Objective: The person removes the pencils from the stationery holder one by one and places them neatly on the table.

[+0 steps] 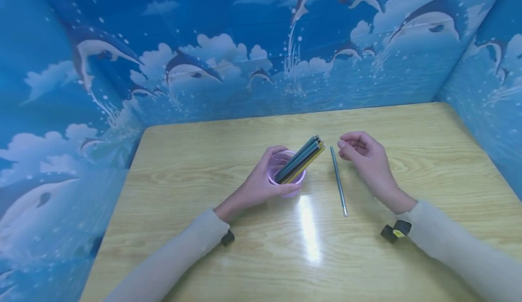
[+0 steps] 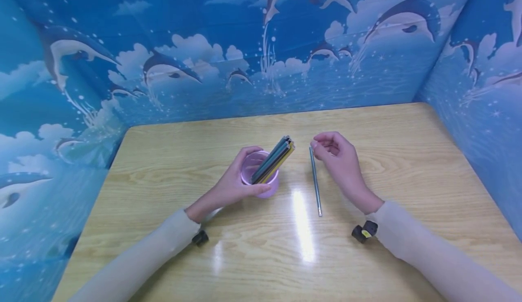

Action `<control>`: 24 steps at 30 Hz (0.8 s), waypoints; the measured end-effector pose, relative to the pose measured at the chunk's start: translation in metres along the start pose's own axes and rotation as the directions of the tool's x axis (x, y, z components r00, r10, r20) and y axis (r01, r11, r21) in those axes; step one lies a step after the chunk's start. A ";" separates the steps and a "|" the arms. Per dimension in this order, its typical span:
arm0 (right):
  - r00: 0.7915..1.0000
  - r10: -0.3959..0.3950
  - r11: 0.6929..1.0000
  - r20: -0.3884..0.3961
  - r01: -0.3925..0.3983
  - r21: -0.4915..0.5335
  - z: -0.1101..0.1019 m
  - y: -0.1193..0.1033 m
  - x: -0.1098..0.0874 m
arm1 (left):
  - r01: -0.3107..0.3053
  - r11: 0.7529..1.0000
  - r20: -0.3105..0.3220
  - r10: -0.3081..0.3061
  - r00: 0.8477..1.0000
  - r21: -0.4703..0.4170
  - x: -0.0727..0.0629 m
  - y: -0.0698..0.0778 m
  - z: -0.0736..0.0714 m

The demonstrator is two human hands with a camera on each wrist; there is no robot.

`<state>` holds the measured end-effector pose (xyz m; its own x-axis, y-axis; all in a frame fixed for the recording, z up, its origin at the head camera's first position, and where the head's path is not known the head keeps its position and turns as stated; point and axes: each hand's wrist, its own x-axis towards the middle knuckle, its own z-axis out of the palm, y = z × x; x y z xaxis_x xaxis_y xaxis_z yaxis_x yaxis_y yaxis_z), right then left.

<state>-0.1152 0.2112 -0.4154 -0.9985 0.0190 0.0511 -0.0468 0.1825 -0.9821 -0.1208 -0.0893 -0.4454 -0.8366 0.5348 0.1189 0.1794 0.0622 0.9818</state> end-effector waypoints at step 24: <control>0.985 -0.162 0.983 0.051 0.157 0.091 0.037 -0.023 -0.020 | 0.018 1.000 0.001 -0.018 1.000 -0.016 0.000 0.003 0.000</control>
<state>-0.0948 0.1701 -0.4009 -0.9778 -0.0608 0.2006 -0.2056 0.0926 -0.9742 -0.1199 -0.0893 -0.4426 -0.8394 0.5341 0.1013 0.1562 0.0585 0.9860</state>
